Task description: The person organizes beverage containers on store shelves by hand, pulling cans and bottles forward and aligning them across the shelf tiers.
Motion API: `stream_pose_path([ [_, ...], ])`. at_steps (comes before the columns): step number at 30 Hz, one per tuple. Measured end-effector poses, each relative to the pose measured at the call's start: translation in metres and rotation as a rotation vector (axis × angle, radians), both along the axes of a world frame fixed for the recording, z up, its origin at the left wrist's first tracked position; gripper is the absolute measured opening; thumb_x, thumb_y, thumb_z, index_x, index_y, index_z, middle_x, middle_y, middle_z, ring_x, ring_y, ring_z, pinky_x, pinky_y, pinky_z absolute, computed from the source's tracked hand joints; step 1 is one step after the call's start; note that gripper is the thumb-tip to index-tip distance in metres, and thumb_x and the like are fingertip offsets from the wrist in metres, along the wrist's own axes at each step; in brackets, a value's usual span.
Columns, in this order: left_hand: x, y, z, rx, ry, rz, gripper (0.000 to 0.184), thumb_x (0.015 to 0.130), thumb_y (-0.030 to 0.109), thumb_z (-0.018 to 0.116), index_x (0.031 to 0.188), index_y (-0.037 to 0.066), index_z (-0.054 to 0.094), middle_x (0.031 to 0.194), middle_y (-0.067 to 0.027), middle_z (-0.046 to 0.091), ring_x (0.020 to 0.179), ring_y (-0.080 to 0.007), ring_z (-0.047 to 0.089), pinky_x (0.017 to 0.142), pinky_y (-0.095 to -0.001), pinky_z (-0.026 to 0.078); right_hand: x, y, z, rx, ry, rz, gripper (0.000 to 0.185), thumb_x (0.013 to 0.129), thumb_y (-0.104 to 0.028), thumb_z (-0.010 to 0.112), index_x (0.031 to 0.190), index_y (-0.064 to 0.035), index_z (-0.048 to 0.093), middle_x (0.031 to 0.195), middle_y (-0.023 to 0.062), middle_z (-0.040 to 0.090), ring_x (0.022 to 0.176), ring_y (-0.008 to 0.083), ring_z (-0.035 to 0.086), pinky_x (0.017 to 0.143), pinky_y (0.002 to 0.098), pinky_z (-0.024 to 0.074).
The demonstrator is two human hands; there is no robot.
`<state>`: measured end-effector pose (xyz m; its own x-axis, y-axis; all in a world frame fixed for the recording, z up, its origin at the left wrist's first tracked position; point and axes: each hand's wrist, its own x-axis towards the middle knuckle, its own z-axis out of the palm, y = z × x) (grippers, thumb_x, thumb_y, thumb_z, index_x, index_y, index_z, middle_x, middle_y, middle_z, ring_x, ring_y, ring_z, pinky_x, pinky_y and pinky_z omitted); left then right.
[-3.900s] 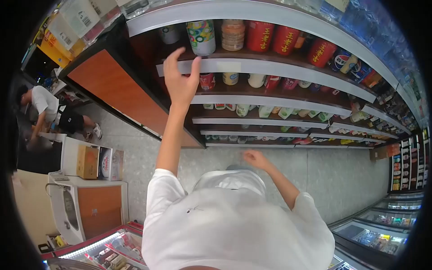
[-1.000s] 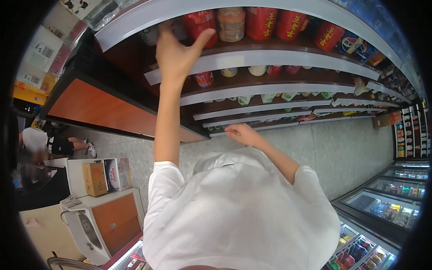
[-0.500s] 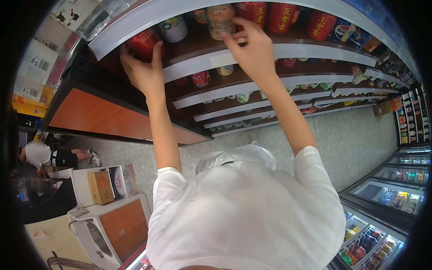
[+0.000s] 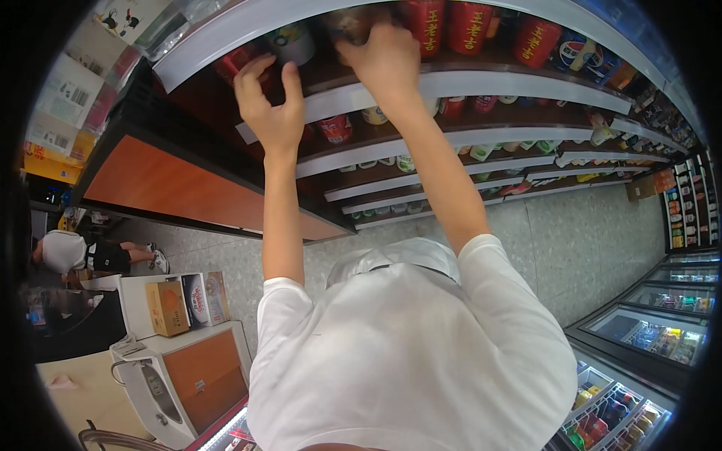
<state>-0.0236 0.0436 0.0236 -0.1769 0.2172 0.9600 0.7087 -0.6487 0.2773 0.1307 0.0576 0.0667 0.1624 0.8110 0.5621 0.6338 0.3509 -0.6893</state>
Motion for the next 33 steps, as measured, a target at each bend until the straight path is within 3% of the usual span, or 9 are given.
stream_pose_path([
  [2, 0.006, 0.004, 0.004, -0.080, 0.006, -0.076, 0.034, 0.082, 0.023, 0.072, 0.103, 0.000, 0.058, 0.105, -0.0157, 0.059, 0.097, -0.0279, 0.056, 0.082, -0.0350, 0.046, 0.001, 0.012, -0.017, 0.173, -0.106, 0.003, 0.056, 0.070, -0.043, 0.075, 0.109, -0.0052, 0.062, 0.090, 0.0138, 0.066, 0.077, 0.0318, 0.066, 0.069, 0.0424, 0.0522],
  [3, 0.009, 0.006, 0.004, -0.105, -0.038, -0.077, 0.040, 0.082, 0.026, 0.072, 0.105, -0.002, 0.056, 0.107, -0.0168, 0.058, 0.098, -0.0283, 0.056, 0.083, -0.0354, 0.046, -0.002, 0.011, -0.019, 0.199, -0.055, 0.108, 0.061, 0.066, -0.046, 0.076, 0.110, -0.0054, 0.062, 0.088, 0.0146, 0.067, 0.078, 0.0337, 0.066, 0.070, 0.0452, 0.0517],
  [7, 0.012, 0.010, 0.004, -0.199, -0.139, -0.102, 0.059, 0.079, 0.029, 0.075, 0.118, -0.004, 0.046, 0.113, -0.0188, 0.052, 0.104, -0.0292, 0.053, 0.087, -0.0371, 0.044, 0.004, 0.009, -0.018, 0.127, 0.051, 0.330, 0.051, 0.074, -0.037, 0.076, 0.113, -0.0061, 0.063, 0.059, 0.0075, 0.061, 0.055, 0.0205, 0.063, 0.056, 0.0312, 0.0507],
  [10, 0.009, 0.011, 0.005, -0.213, -0.147, -0.098, 0.059, 0.077, 0.026, 0.077, 0.117, -0.004, 0.045, 0.113, -0.0181, 0.051, 0.104, -0.0294, 0.052, 0.088, -0.0369, 0.043, 0.010, 0.025, -0.015, 0.142, 0.300, 0.301, 0.040, 0.077, -0.038, 0.070, 0.098, -0.0038, 0.067, 0.081, 0.0140, 0.066, 0.077, 0.0332, 0.065, 0.072, 0.0431, 0.0514],
  [13, 0.013, 0.006, 0.004, -0.238, -0.166, -0.085, 0.059, 0.079, 0.023, 0.076, 0.119, -0.005, 0.044, 0.117, -0.0190, 0.049, 0.109, -0.0310, 0.051, 0.090, -0.0372, 0.045, 0.001, 0.070, -0.033, 0.508, -0.110, 0.139, 0.027, 0.079, -0.028, 0.067, 0.092, -0.0042, 0.066, 0.081, 0.0158, 0.064, 0.081, 0.0351, 0.062, 0.072, 0.0458, 0.0497],
  [17, 0.008, 0.010, -0.010, -0.226, -0.126, -0.054, 0.062, 0.078, 0.025, 0.077, 0.121, -0.004, 0.043, 0.119, -0.0195, 0.048, 0.109, -0.0319, 0.051, 0.089, -0.0387, 0.047, -0.021, 0.102, -0.023, 0.734, -0.232, -0.002, 0.036, 0.075, -0.033, 0.069, 0.097, -0.0044, 0.065, 0.083, 0.0171, 0.065, 0.080, 0.0346, 0.063, 0.074, 0.0445, 0.0503],
  [20, 0.003, 0.009, -0.014, -0.268, -0.127, -0.102, 0.064, 0.077, 0.024, 0.079, 0.121, -0.006, 0.042, 0.123, -0.0212, 0.043, 0.113, -0.0296, 0.050, 0.096, -0.0404, 0.045, -0.021, 0.081, 0.016, 0.549, -0.157, 0.003, 0.033, 0.085, -0.025, 0.059, 0.102, 0.0034, 0.060, 0.102, 0.0252, 0.060, 0.096, 0.0393, 0.059, 0.083, 0.0446, 0.0473],
  [26, 0.005, 0.007, -0.011, -0.241, -0.074, -0.042, 0.062, 0.078, 0.024, 0.078, 0.119, -0.006, 0.044, 0.119, -0.0216, 0.046, 0.109, -0.0291, 0.053, 0.092, -0.0387, 0.048, -0.026, 0.090, 0.014, 0.570, -0.082, -0.014, 0.030, 0.088, -0.024, 0.052, 0.101, 0.0017, 0.061, 0.102, 0.0239, 0.061, 0.102, 0.0396, 0.055, 0.089, 0.0454, 0.0428],
  [33, -0.002, -0.009, 0.002, -0.357, -0.077, -0.103, 0.049, 0.079, 0.018, 0.074, 0.114, -0.006, 0.050, 0.110, -0.0222, 0.056, 0.099, -0.0305, 0.061, 0.086, -0.0375, 0.052, 0.014, 0.029, 0.012, 0.469, -0.173, 0.063, 0.045, 0.077, -0.028, 0.068, 0.108, 0.0029, 0.060, 0.102, 0.0269, 0.061, 0.096, 0.0418, 0.058, 0.083, 0.0451, 0.0474],
])
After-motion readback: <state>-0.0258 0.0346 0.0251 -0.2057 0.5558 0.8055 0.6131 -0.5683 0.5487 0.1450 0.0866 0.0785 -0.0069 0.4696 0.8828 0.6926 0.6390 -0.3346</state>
